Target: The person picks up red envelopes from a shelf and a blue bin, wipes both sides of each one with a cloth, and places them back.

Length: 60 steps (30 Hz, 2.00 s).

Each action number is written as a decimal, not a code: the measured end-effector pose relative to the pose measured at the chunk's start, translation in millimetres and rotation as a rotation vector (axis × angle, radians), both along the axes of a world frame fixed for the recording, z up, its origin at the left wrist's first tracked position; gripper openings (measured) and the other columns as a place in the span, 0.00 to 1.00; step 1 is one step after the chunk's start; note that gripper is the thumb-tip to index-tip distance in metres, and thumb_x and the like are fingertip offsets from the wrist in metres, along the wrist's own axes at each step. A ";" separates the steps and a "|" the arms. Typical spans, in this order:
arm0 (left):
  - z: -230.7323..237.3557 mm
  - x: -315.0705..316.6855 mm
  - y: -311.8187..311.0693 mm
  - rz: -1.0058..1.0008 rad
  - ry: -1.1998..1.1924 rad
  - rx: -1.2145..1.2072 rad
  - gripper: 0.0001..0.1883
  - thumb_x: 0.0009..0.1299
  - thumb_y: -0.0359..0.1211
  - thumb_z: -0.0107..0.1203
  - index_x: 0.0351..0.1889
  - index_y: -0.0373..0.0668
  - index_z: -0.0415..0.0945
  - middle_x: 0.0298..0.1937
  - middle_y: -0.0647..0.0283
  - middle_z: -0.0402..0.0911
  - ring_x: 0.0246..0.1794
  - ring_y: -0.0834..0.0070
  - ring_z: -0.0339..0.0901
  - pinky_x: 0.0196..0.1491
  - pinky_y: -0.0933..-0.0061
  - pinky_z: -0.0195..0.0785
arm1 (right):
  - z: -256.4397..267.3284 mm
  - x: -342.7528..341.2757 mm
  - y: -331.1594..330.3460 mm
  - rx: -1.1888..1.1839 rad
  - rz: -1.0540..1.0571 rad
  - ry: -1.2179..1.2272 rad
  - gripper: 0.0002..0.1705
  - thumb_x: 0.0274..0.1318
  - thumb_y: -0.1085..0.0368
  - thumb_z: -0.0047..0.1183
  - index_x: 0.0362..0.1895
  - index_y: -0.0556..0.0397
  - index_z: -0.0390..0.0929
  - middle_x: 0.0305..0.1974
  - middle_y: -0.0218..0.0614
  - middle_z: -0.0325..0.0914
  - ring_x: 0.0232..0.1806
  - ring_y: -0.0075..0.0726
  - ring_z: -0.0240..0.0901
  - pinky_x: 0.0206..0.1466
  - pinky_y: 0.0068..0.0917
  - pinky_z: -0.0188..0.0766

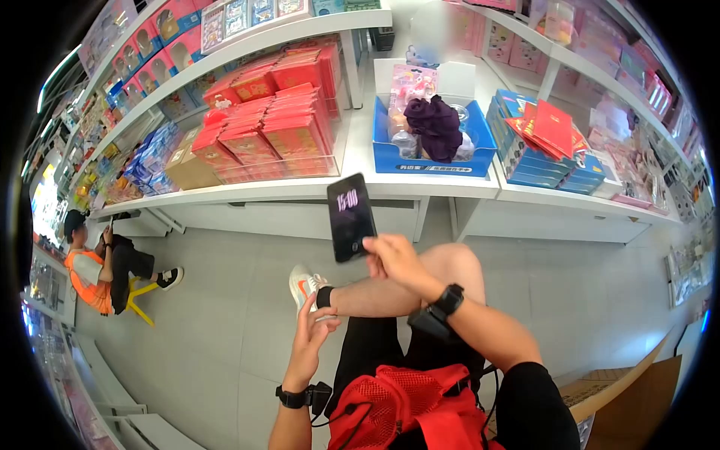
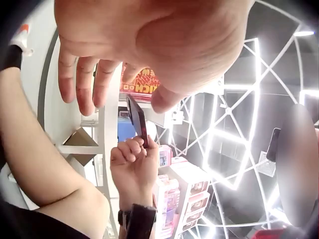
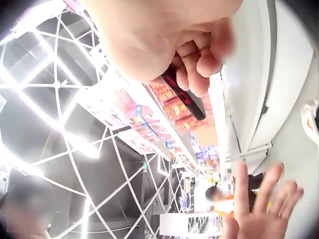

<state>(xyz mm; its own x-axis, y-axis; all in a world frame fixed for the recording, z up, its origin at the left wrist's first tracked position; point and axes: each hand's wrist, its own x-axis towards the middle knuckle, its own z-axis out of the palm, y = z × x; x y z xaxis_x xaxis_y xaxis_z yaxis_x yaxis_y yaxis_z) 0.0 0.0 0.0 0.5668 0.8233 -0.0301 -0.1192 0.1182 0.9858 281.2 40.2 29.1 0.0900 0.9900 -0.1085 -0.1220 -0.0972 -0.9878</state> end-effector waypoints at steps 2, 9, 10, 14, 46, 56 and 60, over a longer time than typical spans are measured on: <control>-5.7 -7.1 -3.9 0.016 0.092 -0.027 0.36 0.82 0.31 0.50 0.84 0.46 0.44 0.68 0.50 0.72 0.61 0.65 0.77 0.66 0.63 0.67 | 3.6 14.1 24.2 -0.028 -0.134 -0.056 0.22 0.72 0.52 0.52 0.28 0.54 0.78 0.18 0.36 0.77 0.16 0.25 0.70 0.20 0.23 0.63; -24.4 -37.4 -20.4 0.108 0.092 -0.111 0.34 0.82 0.35 0.49 0.83 0.44 0.49 0.66 0.50 0.75 0.57 0.65 0.80 0.63 0.62 0.71 | 5.6 29.7 79.5 -0.035 -0.209 0.001 0.25 0.73 0.47 0.51 0.30 0.55 0.77 0.20 0.33 0.77 0.16 0.22 0.68 0.20 0.21 0.61; -23.8 -36.1 -18.5 0.104 0.094 -0.114 0.33 0.82 0.34 0.49 0.82 0.43 0.49 0.65 0.50 0.76 0.57 0.64 0.80 0.63 0.62 0.71 | 6.0 31.7 88.5 -0.039 -0.183 0.017 0.25 0.74 0.45 0.50 0.34 0.55 0.77 0.22 0.32 0.78 0.17 0.21 0.68 0.21 0.21 0.62; -23.2 -30.9 -2.6 0.092 0.029 -0.075 0.34 0.82 0.33 0.50 0.82 0.44 0.49 0.64 0.50 0.76 0.57 0.66 0.80 0.63 0.63 0.71 | -8.1 35.2 131.2 -0.053 -0.225 0.209 0.28 0.76 0.41 0.48 0.39 0.56 0.78 0.27 0.33 0.80 0.22 0.21 0.69 0.26 0.22 0.65; 143.8 -16.6 437.6 0.975 0.567 0.762 0.79 0.44 0.64 0.79 0.81 0.28 0.40 0.79 0.34 0.57 0.80 0.47 0.58 0.79 0.57 0.53 | 104.7 179.9 113.0 0.319 -0.450 -1.542 0.41 0.45 0.48 0.74 0.64 0.47 0.77 0.57 0.47 0.78 0.59 0.58 0.74 0.63 0.48 0.71; 165.6 -15.5 428.6 0.989 0.922 0.604 0.66 0.47 0.66 0.73 0.78 0.37 0.58 0.72 0.40 0.69 0.75 0.48 0.65 0.75 0.52 0.58 | 101.3 150.4 86.7 0.612 -0.718 -0.990 0.26 0.53 0.70 0.66 0.58 0.57 0.79 0.50 0.39 0.82 0.51 0.40 0.80 0.58 0.33 0.74; 173.7 -24.1 430.5 0.822 0.872 0.712 0.50 0.49 0.67 0.70 0.64 0.42 0.81 0.63 0.43 0.79 0.70 0.48 0.71 0.71 0.52 0.63 | 86.3 104.2 35.2 0.475 -0.583 0.107 0.25 0.61 0.67 0.58 0.62 0.59 0.75 0.51 0.39 0.82 0.52 0.37 0.81 0.61 0.34 0.75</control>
<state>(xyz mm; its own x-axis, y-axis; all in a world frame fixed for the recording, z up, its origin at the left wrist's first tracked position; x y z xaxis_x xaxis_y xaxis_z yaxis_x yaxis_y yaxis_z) -24.1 430.5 173.7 -0.0654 0.8948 0.4416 0.7673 -0.2378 0.5956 385.4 75.4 115.4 0.6262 0.7276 0.2802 -0.1207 0.4455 -0.8871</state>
